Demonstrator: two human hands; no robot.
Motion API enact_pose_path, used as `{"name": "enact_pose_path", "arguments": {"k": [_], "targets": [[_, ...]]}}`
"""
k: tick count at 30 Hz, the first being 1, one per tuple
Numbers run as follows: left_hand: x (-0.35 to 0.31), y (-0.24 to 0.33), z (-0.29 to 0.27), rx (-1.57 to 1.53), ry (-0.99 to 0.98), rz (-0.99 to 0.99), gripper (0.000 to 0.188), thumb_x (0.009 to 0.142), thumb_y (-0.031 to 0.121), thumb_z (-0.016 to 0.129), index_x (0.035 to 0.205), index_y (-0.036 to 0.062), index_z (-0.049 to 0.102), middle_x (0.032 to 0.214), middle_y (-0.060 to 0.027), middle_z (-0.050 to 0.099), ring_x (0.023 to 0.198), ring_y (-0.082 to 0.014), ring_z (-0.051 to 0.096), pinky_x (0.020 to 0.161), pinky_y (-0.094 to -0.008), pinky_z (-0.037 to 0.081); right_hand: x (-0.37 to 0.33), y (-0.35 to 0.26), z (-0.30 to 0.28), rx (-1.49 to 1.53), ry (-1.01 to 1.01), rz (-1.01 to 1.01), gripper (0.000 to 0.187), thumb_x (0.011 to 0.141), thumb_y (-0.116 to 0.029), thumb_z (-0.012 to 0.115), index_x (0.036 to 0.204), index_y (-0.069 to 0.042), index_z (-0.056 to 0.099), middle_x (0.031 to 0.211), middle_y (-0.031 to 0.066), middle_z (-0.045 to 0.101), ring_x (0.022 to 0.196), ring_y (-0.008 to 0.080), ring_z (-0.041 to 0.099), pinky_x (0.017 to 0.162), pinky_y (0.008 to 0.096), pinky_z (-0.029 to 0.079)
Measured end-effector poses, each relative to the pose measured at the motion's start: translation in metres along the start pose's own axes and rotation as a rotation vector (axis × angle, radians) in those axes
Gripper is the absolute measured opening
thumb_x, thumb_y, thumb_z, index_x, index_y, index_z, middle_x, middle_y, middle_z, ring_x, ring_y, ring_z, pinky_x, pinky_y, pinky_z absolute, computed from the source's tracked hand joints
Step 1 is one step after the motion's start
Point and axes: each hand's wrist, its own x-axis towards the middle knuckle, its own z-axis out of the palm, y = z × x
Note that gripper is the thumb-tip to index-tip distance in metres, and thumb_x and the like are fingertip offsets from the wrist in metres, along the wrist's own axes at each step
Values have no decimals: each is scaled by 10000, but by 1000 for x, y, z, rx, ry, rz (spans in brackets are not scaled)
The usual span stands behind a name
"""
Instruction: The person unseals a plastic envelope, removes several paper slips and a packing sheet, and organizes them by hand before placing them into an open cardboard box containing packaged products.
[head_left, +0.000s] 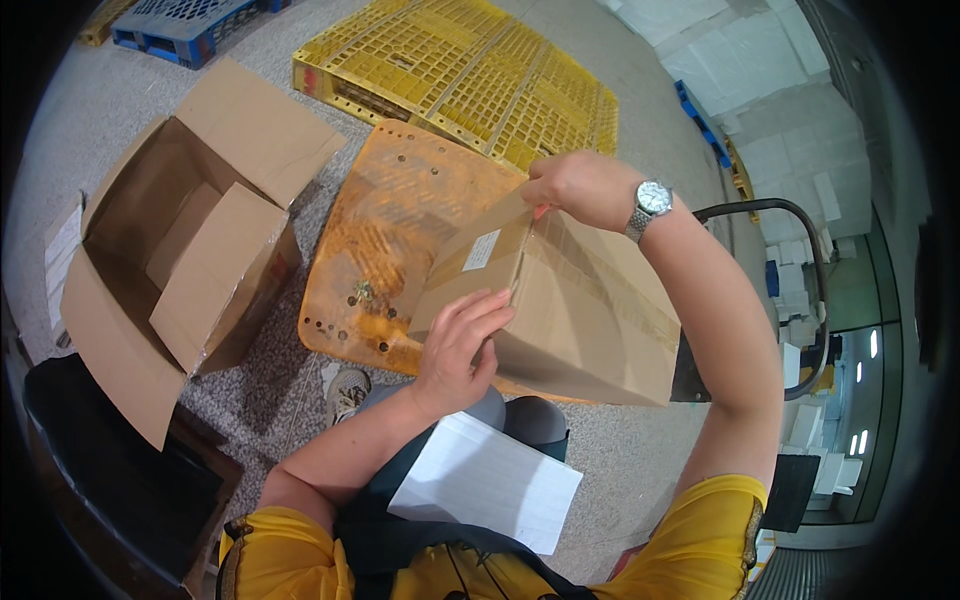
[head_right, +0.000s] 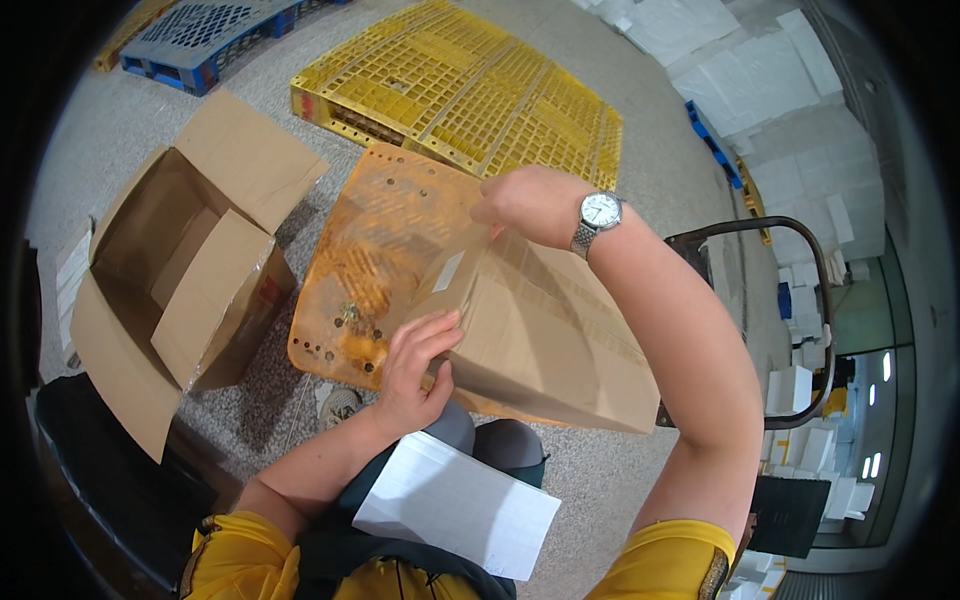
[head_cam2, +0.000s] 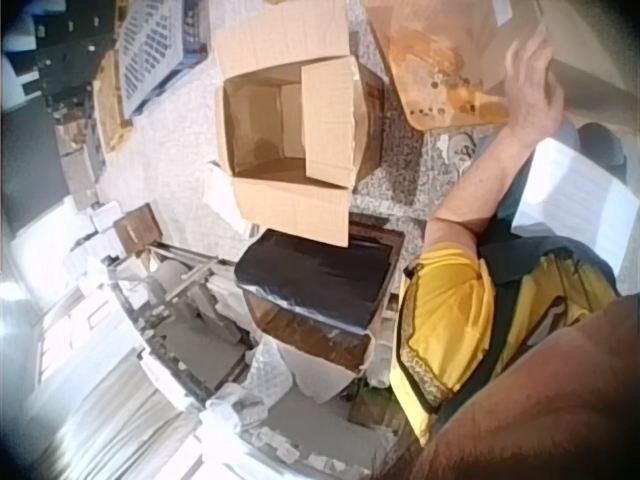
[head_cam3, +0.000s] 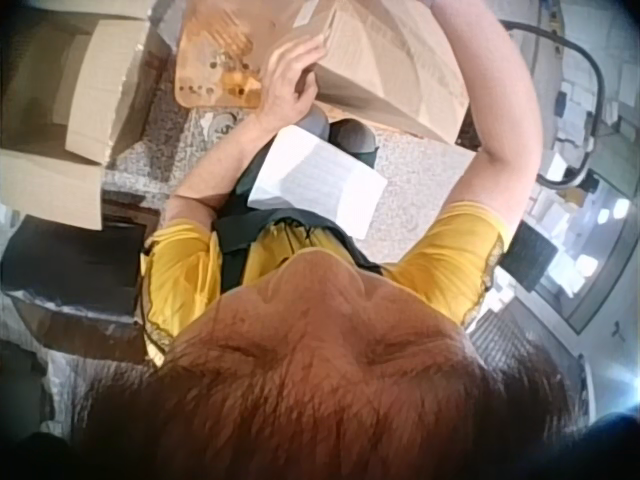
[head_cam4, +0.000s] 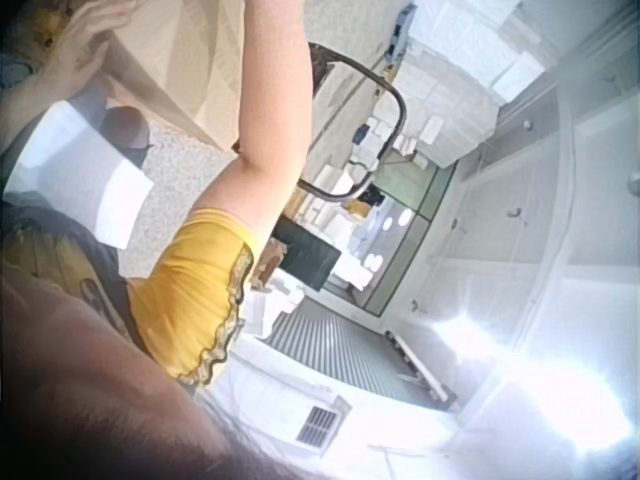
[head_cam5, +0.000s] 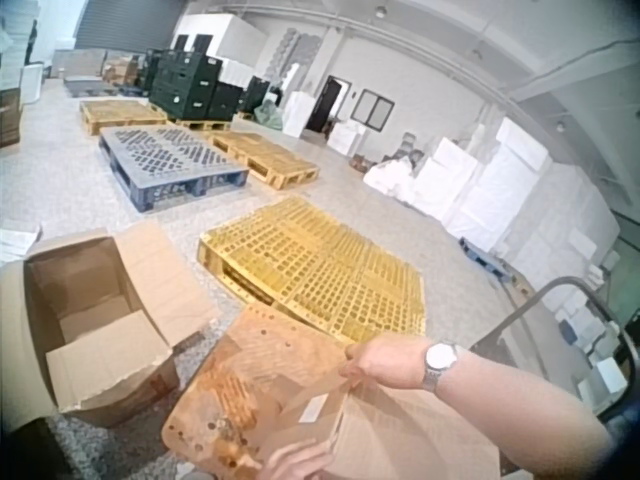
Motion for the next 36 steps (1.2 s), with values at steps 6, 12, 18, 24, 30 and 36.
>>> {"name": "enact_pose_path", "arguments": {"k": [6,12,18,24,30,36], "targets": [[2,4,-1,11,21,-13,501,652,-110,536,1124,55,534,1216,-115,541,1087,-331,514,917,-407,408,-24,6,2,162,200,68,61,776,-103,613,786,-46,594,770,125,602,738,307,590,622,392,461],[2,5,0,24,29,-8,459,672,-90,534,1113,37,534,1207,-142,542,1075,-335,518,918,-409,398,-39,-18,17,387,245,156,116,768,-148,657,842,-59,640,768,122,611,729,302,580,640,373,463],[0,3,0,30,8,0,436,689,-67,549,1115,25,527,1212,-169,536,1081,-347,513,933,-413,383,-43,-22,29,340,261,204,116,772,-158,659,829,-61,631,762,102,603,732,281,565,648,366,455],[-1,2,-1,64,-25,11,453,681,-74,548,1122,30,529,1224,-155,533,1094,-337,504,935,-408,382,-80,-23,45,348,295,275,115,790,-176,610,851,-81,629,707,130,568,712,307,560,621,394,452],[9,13,-10,130,-131,-23,410,700,-19,543,1104,46,552,1216,-117,549,1084,-325,510,942,-403,381,-171,-25,81,455,281,587,176,800,-222,614,870,-60,606,752,136,591,753,290,581,660,369,465],[57,38,-11,246,-412,181,419,713,97,627,1118,28,546,1195,-135,553,1170,-339,458,976,-428,360,-277,-26,153,624,672,1133,259,854,-267,567,902,-18,514,779,157,595,723,274,584,674,354,456]]}}
